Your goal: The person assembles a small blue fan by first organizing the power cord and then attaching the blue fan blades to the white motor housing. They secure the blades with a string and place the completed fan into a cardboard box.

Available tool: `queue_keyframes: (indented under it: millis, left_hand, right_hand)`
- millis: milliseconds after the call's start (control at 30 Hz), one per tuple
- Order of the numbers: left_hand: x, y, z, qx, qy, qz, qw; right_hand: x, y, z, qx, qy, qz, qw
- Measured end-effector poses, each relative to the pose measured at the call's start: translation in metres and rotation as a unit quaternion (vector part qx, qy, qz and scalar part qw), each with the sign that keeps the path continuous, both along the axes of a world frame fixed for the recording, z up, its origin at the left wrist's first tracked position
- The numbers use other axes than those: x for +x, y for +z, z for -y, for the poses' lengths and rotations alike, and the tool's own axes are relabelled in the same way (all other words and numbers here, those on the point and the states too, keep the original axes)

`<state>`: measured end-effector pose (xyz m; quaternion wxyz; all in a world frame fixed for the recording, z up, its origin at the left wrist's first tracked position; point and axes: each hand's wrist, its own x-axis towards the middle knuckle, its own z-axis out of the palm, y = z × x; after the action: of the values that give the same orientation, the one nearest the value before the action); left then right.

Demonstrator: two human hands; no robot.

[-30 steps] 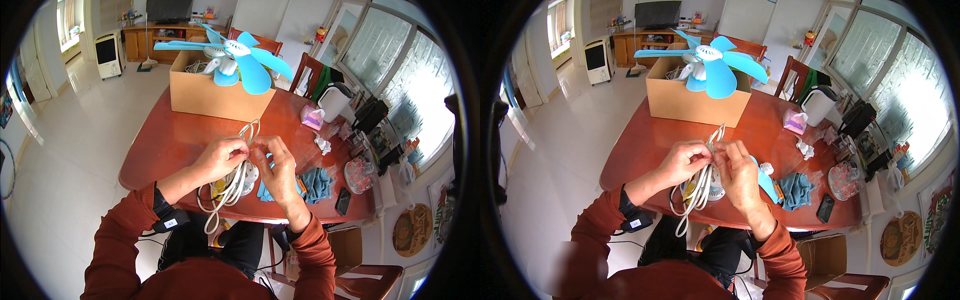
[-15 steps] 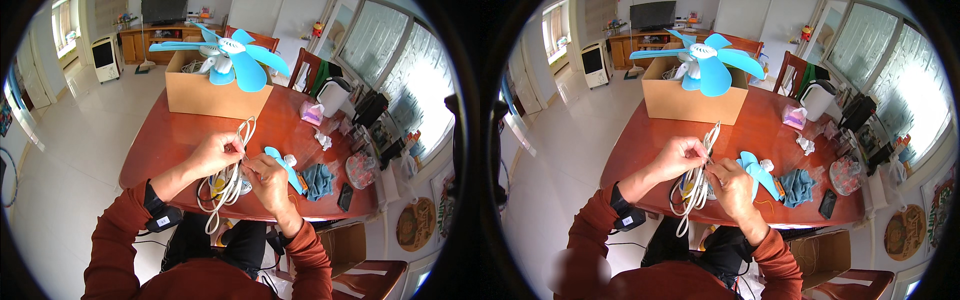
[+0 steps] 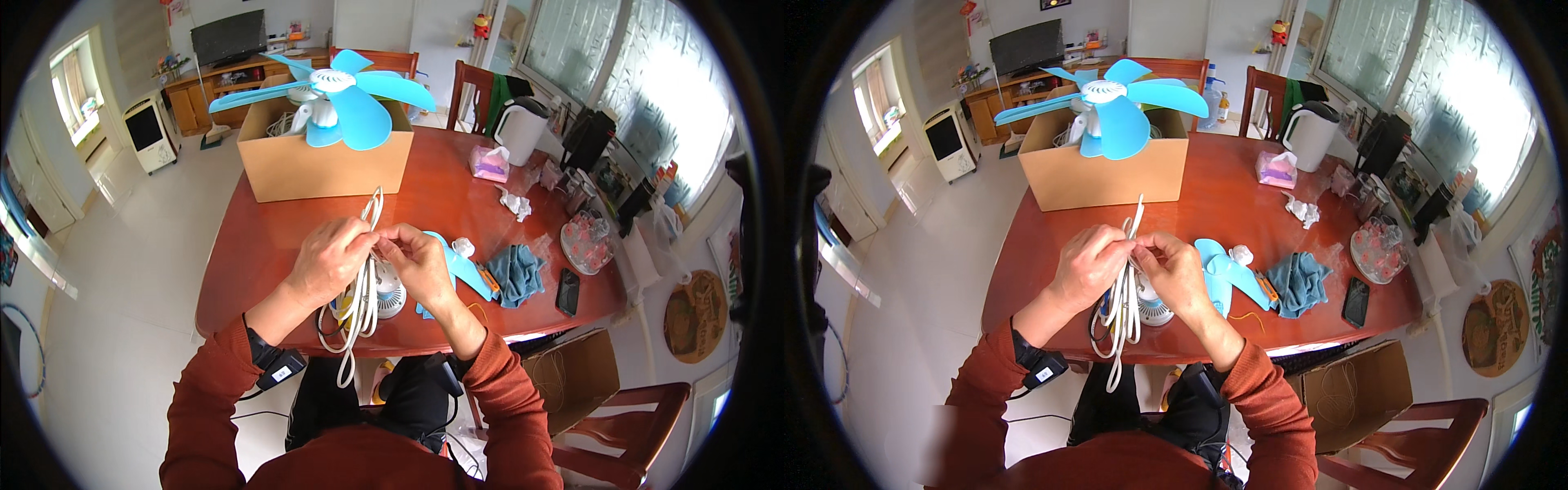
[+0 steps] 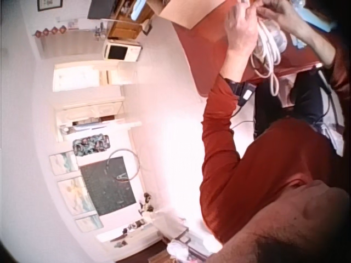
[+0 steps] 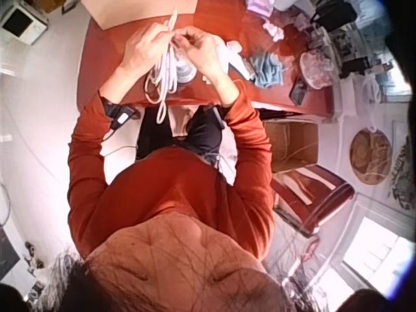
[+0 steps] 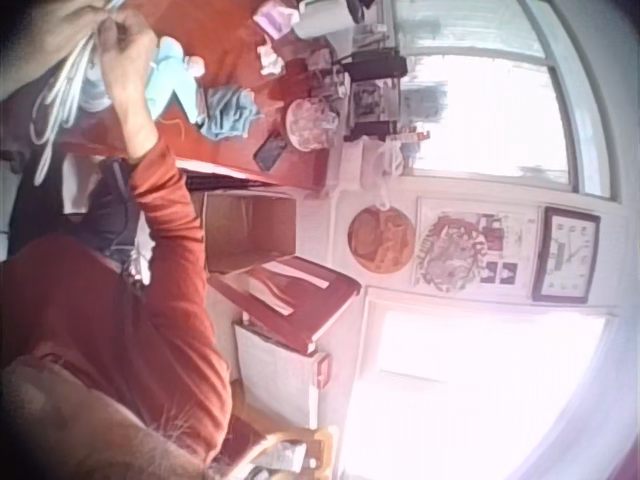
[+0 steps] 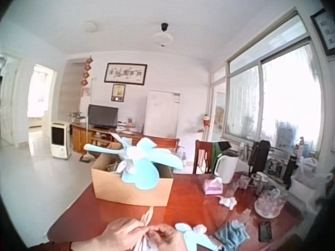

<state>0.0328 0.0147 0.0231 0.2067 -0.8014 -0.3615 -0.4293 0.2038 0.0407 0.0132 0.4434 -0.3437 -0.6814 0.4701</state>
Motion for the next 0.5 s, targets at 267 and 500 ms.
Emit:
queue_keyframes:
  millis: [267,500]
  left_hand:
    - [-0.003,0.0,0.001,0.054,0.011,0.003,0.998]
    - [-0.004,0.0,0.001,0.038,0.016,0.021,0.999]
  right_hand:
    - [0.005,0.012,-0.012,0.043,0.07,0.04,0.996]
    - [0.017,0.033,-0.019,0.189,0.099,0.134,0.968]
